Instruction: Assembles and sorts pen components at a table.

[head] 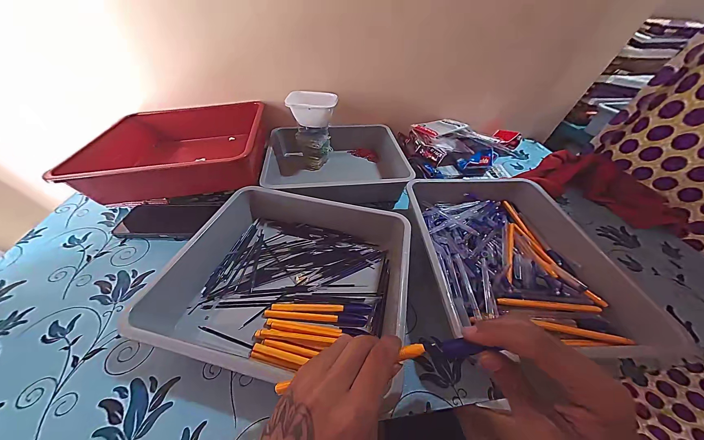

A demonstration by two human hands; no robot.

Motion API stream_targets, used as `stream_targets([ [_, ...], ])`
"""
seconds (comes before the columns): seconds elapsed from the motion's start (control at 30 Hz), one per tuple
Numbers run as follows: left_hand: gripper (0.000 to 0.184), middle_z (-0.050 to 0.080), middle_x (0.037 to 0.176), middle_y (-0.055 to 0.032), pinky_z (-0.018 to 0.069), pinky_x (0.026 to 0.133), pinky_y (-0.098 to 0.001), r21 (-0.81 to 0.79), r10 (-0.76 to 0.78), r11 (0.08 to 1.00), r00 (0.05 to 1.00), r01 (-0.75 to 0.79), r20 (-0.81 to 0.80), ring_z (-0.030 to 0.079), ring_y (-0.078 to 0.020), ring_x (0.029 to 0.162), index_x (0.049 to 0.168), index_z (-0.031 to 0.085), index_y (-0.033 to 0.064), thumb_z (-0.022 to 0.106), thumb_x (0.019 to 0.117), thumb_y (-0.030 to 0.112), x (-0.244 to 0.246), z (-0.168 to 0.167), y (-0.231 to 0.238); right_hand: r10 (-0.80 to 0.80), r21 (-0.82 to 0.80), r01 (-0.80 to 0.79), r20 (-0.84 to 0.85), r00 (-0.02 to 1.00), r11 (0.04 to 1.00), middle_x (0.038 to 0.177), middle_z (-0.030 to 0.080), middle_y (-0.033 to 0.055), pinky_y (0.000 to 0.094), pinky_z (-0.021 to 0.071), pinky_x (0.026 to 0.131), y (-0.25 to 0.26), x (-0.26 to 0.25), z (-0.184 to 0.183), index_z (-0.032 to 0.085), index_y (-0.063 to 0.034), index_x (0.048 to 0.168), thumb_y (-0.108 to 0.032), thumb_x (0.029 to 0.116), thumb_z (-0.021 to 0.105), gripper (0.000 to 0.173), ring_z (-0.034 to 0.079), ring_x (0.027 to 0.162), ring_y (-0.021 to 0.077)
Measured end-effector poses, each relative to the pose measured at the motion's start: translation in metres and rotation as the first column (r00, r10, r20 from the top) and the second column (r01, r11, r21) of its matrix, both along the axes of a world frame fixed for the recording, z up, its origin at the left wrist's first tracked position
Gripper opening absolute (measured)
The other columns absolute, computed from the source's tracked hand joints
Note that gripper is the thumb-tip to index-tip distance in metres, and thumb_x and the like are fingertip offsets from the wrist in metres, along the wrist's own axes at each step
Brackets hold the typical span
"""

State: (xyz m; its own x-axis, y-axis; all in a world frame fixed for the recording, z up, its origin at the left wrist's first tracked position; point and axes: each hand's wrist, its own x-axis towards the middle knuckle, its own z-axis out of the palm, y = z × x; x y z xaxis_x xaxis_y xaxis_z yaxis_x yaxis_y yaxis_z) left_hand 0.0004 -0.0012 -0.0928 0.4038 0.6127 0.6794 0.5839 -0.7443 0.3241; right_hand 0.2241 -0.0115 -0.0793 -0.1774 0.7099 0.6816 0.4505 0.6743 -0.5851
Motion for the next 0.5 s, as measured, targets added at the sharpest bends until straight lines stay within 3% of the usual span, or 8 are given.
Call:
stream_targets([
  [0.13,0.023,0.069,0.076,-0.0082,0.0441,0.052,-0.0277,0.043,-0.004,0.999,0.999,0.006,-0.034,0.061,-0.0199,0.061,0.110,0.075,0.0083,0.054,0.1008,0.013,0.001,-0.001,-0.003,0.085,-0.079,-0.082,0.035,0.996,0.993,0.104,0.068,0.0005,0.0094,0.0495,0.091,-0.008,-0.013,-0.001,0.069,-0.0084,0.112,-0.023,0.1065,0.055,0.021,0.062,0.104,-0.0030],
  [0.33,0.024,0.069,0.080,-0.0109,0.0509,0.065,-0.0248,-0.005,0.032,0.999,0.999,-0.032,-0.030,0.066,-0.0201,0.072,0.106,0.073,0.0017,0.054,0.1040,0.015,-0.008,0.006,-0.005,-0.017,-0.032,0.017,0.010,1.000,0.999,0.105,0.069,-0.0075,0.0072,0.0511,0.085,-0.008,0.001,0.002,0.069,-0.0143,0.116,-0.027,0.1064,0.056,0.020,0.062,0.098,-0.0088],
  [0.5,0.023,0.069,0.080,-0.0101,0.0503,0.066,-0.0253,0.036,0.057,0.998,0.997,-0.055,-0.046,0.065,-0.0206,0.073,0.106,0.074,0.0040,0.055,0.1038,0.015,-0.010,0.007,-0.004,-0.010,-0.050,0.011,0.011,1.000,0.999,0.103,0.069,-0.0064,0.0071,0.0508,0.086,-0.010,0.003,0.005,0.071,-0.0130,0.115,-0.025,0.1051,0.058,0.020,0.062,0.098,-0.0086],
])
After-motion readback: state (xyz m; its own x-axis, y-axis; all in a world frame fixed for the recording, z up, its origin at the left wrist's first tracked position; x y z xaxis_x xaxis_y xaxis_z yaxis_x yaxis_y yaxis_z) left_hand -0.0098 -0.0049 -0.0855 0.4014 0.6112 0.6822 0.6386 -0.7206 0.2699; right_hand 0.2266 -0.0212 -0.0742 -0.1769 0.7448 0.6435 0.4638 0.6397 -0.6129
